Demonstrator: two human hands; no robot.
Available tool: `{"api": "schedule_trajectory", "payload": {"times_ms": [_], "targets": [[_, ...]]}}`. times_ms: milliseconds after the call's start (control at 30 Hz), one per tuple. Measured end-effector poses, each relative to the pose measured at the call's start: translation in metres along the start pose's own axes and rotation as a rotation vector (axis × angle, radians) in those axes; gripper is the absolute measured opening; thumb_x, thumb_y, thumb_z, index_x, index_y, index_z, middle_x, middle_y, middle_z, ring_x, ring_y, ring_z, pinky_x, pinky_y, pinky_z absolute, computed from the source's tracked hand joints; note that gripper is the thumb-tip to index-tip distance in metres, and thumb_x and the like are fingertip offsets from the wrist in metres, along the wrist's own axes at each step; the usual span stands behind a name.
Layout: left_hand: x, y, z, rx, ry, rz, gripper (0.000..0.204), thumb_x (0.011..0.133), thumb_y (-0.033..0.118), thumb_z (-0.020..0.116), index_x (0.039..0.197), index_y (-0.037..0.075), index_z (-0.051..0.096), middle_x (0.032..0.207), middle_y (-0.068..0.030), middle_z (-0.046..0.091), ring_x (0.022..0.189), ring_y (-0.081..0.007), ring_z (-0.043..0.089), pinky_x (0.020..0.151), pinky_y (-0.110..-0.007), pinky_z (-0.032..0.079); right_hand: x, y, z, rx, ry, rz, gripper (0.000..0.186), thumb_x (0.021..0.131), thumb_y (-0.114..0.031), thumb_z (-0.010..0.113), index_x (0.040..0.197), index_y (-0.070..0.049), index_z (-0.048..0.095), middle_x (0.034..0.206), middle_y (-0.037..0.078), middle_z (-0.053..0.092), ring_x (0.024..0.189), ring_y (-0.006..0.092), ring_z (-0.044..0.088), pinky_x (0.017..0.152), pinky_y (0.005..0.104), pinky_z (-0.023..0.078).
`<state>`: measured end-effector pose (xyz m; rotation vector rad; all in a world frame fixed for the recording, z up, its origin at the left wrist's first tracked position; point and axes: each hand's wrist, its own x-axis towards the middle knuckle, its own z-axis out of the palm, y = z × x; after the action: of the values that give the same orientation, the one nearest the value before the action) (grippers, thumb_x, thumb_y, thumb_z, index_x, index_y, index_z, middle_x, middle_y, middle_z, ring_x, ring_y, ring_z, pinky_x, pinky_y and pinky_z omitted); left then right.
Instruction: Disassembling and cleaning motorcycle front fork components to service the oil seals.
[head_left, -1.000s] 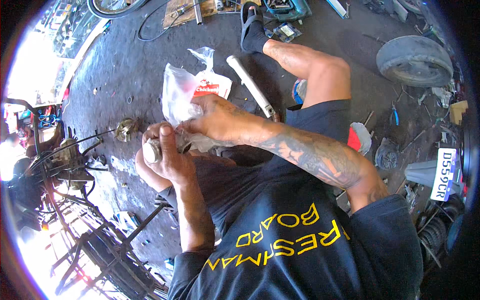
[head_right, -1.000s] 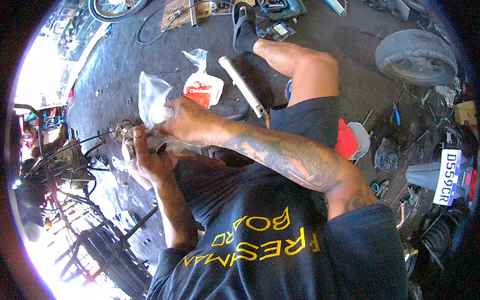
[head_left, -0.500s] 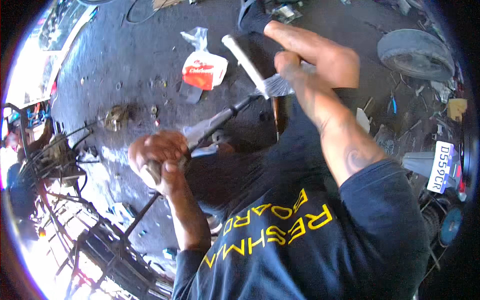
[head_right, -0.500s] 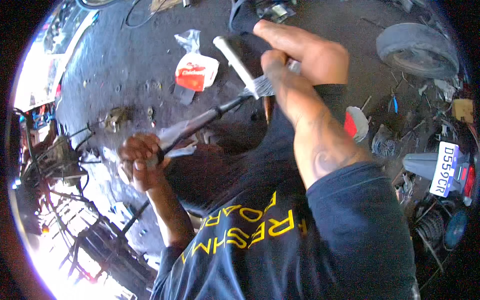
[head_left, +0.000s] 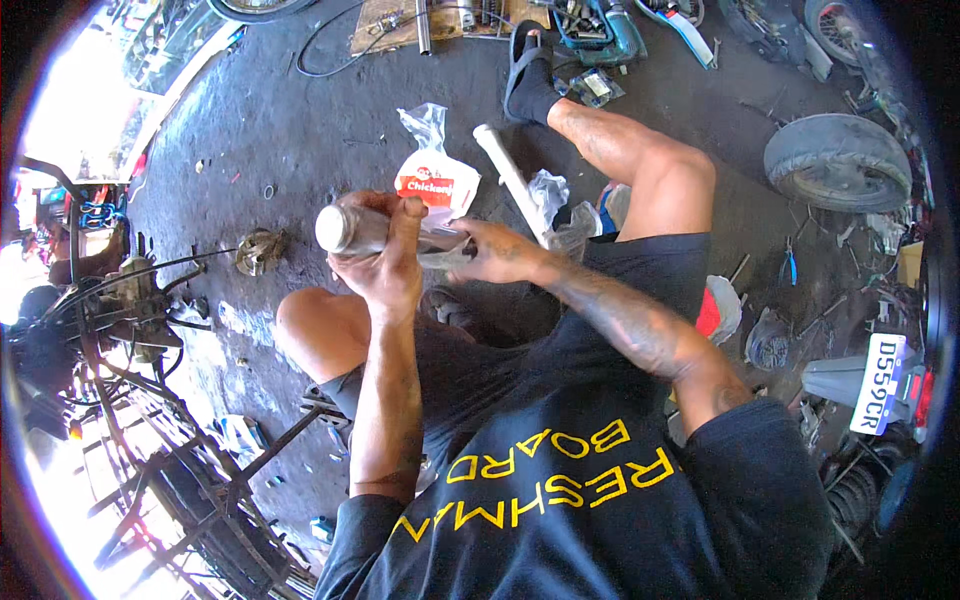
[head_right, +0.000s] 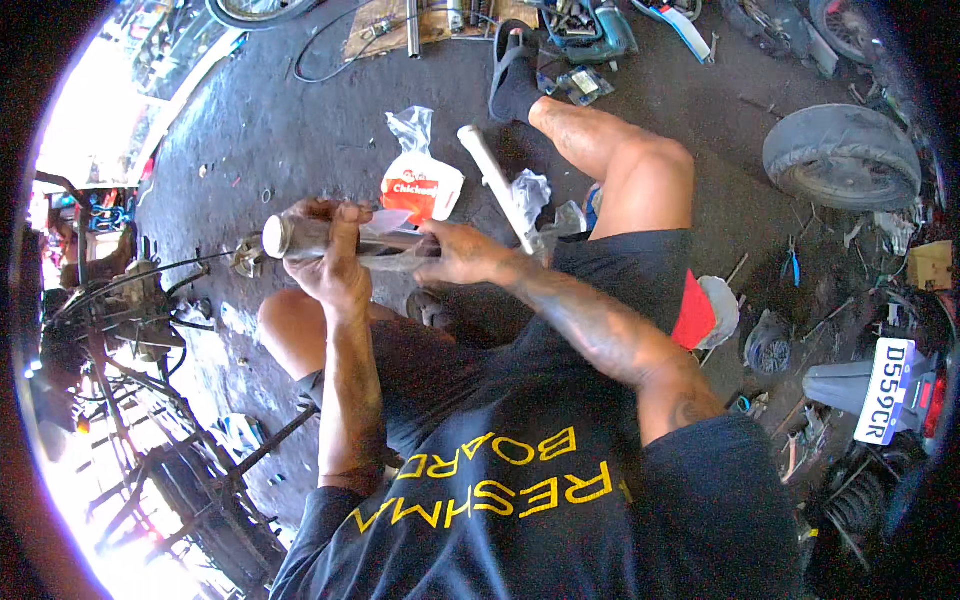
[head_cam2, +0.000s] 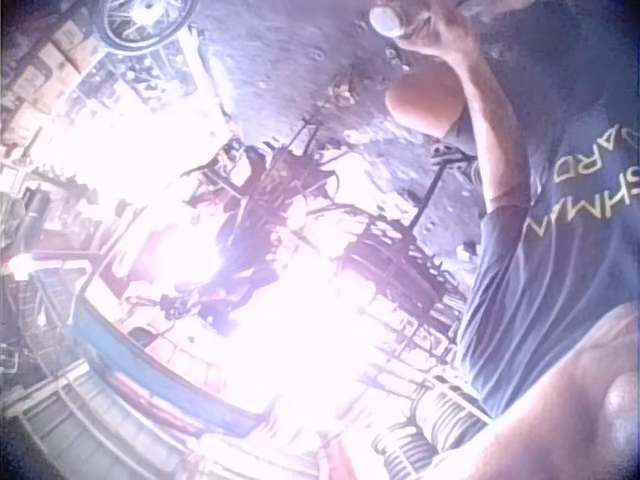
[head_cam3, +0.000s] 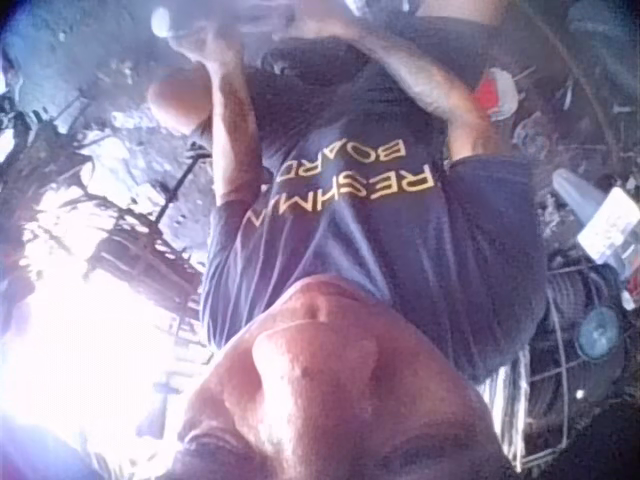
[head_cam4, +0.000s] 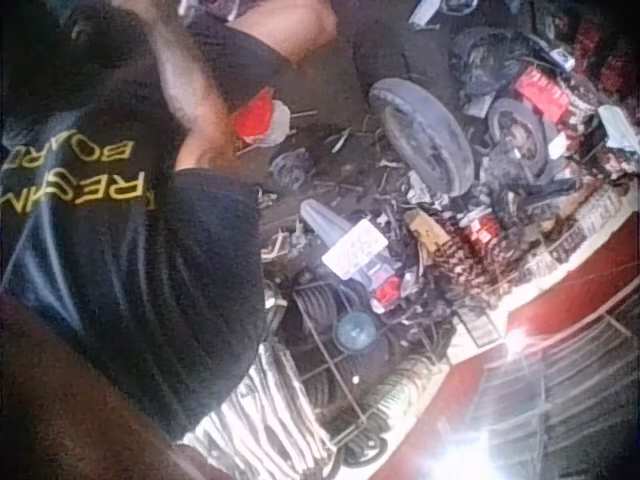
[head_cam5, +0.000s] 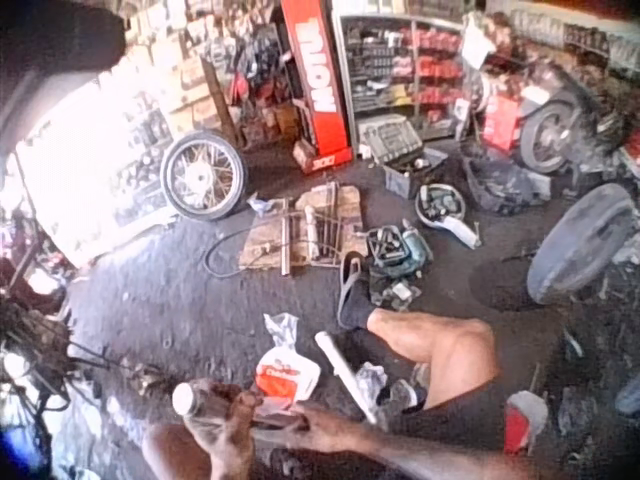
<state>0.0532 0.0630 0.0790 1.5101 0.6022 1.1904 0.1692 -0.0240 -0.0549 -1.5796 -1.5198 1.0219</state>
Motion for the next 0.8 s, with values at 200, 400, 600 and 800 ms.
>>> {"api": "schedule_trajectory", "payload": {"times_ms": [200, 400, 600, 800], "targets": [[-0.045, -0.051, 0.011, 0.080, -0.041, -0.147, 0.018, 0.076, 0.001, 0.073, 0.087, 0.004, 0.060, 0.080, -0.0029, 0.062, 0.071, -0.0114, 0.058, 0.065, -0.027, 0.049, -0.002, -0.006, 0.004, 0.358, 0.046, 0.032, 0.039, 0.071, -0.015, 0.069, 0.107, -0.003, 0.060, 0.098, 0.018, 0.066, 0.090, 0.0263, 0.065, 0.080, 0.0412, 0.049], [-0.058, -0.089, 0.005, 0.175, -0.093, -0.207, 0.025, 0.076, -0.002, 0.074, 0.092, 0.004, 0.056, 0.084, -0.0036, 0.060, 0.077, -0.0124, 0.057, 0.070, -0.028, 0.049, 0.001, -0.025, -0.034, -0.123, -0.123, 0.201, 0.044, 0.073, -0.007, 0.064, 0.117, -0.006, 0.056, 0.115, 0.020, 0.060, 0.101, 0.0291, 0.060, 0.088, 0.0369, 0.047], [-0.052, -0.071, 0.041, 0.043, -0.200, -0.250, 0.034, 0.068, 0.006, 0.077, 0.098, 0.002, 0.060, 0.086, -0.0041, 0.064, 0.077, -0.0122, 0.060, 0.069, -0.029, 0.050, -0.041, -0.064, -0.100, 0.233, 0.244, -0.143, 0.073, 0.071, -0.012, 0.075, 0.135, -0.003, 0.043, 0.124, 0.012, 0.056, 0.110, 0.0242, 0.057, 0.095, 0.0331, 0.044], [-0.077, -0.087, 0.057, 0.236, -0.315, -0.069, 0.061, 0.072, 0.006, 0.070, 0.128, 0.002, 0.046, 0.109, -0.0163, 0.061, 0.105, -0.0258, 0.060, 0.095, -0.035, 0.044, -0.028, -0.102, -0.076, 0.366, 0.598, -0.172, 0.048, 0.078, -0.009, 0.074, 0.119, 0.000, 0.052, 0.100, 0.005, 0.063, 0.089, 0.0141, 0.061, 0.078, 0.0288, 0.050]]}}
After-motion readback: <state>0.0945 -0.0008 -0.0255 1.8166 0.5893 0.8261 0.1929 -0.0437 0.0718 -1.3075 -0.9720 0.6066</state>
